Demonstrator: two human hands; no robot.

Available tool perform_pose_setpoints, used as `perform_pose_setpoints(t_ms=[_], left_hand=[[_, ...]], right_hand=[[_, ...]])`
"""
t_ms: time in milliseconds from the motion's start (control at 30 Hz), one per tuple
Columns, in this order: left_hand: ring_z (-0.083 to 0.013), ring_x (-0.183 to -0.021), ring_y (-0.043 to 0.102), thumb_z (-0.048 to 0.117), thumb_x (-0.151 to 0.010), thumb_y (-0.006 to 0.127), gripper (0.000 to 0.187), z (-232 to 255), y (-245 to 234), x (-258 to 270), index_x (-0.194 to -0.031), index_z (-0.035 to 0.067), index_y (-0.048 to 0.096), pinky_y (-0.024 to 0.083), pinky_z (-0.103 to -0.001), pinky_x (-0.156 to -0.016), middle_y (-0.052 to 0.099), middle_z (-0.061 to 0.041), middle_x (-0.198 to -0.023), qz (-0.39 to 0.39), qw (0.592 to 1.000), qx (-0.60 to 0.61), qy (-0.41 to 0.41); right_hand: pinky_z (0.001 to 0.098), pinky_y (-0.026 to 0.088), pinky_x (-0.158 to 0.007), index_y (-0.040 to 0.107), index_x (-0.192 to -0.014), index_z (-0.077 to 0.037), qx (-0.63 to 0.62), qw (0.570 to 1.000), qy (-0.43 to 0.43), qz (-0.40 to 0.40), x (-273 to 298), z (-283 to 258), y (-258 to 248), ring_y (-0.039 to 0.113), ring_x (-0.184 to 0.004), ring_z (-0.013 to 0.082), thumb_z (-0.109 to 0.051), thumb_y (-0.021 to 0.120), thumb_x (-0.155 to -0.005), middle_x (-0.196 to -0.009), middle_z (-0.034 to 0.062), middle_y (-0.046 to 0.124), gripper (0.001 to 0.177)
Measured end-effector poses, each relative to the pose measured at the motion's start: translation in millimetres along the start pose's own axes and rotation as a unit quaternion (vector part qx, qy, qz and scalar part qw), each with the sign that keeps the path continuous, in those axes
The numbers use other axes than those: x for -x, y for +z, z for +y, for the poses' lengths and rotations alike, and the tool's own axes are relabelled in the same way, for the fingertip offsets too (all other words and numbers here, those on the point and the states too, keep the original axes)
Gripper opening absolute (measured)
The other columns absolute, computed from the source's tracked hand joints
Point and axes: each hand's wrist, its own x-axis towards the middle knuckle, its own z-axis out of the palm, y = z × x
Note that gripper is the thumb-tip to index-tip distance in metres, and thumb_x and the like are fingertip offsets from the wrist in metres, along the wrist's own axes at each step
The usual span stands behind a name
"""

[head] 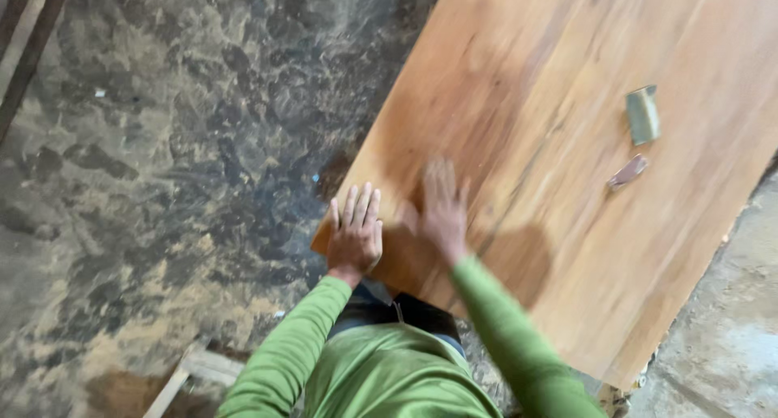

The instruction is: The person sands a large wooden board using a sanding block. They move the block back and forth across the surface, covering different areas of the board to smooth the wood. The person uses both hands to apply pressure and guide the sanding block.

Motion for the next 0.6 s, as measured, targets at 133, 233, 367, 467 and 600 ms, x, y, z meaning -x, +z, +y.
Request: perform_pose_setpoints(t_ms=[133,233,367,467,600], left_hand=[[-0.0312,-0.155,0.030,0.031,-0.101,0.050,0.060,-2.3,1.0,4.2,-0.155,0.008,0.046,0.015,-0.058,-0.126,0.040,-0.010,-0.165,0.001,1.000,0.020,0.006],[-0.0318,-0.156,0.031,0.030,-0.101,0.050,0.059,-8.2,2.4,7.3,-0.156,0.007,0.046,0.016,-0.058,-0.128,0.040,-0.011,-0.165,-0.002,0.997,0.072,0.020],[-0.0336,-0.156,0.033,0.029,-0.103,0.050,0.058,-17.3,-1.3,7.6,-0.155,0.005,0.046,0.020,-0.058,-0.128,0.040,-0.014,-0.165,-0.006,0.992,0.099,0.083],[-0.0342,-0.154,0.033,0.031,-0.101,0.053,0.059,-16.3,-2.7,4.4,-0.154,0.006,0.047,0.021,-0.058,-0.126,0.040,-0.015,-0.164,-0.024,0.987,0.100,0.127],[-0.0337,-0.156,0.032,0.034,-0.104,0.055,0.060,-4.4,0.9,0.4,-0.157,0.007,0.044,0.023,-0.055,-0.129,0.038,-0.013,-0.166,-0.060,0.969,0.157,0.180]], right_hand=[[0.0644,0.007,-0.124,0.032,-0.159,0.010,-0.083,0.988,0.122,-0.037,-40.1,14.1,25.3,0.020,-0.158,0.0372,-0.065,0.056,-0.098,-0.169,0.0253,0.027,0.099],[0.0647,0.007,-0.125,0.031,-0.158,0.011,-0.109,0.989,0.078,-0.056,16.6,-26.8,9.0,0.019,-0.158,0.0404,-0.063,0.057,-0.097,-0.168,0.0278,0.026,0.100],[0.0667,0.010,-0.121,0.036,-0.153,0.007,-0.159,0.981,-0.008,-0.113,92.1,-79.3,-28.5,0.027,-0.153,0.0399,-0.063,0.061,-0.087,-0.161,0.0253,0.035,0.099],[0.0659,0.012,-0.123,0.039,-0.154,0.004,-0.179,0.979,-0.012,-0.101,94.1,-73.6,-33.2,0.030,-0.153,0.0369,-0.056,0.062,-0.088,-0.162,0.0228,0.038,0.092],[0.0638,0.013,-0.125,0.037,-0.157,0.002,-0.134,0.986,0.022,-0.098,62.6,-50.3,-20.7,0.026,-0.157,0.0346,-0.041,0.062,-0.090,-0.167,0.0201,0.033,0.084]])
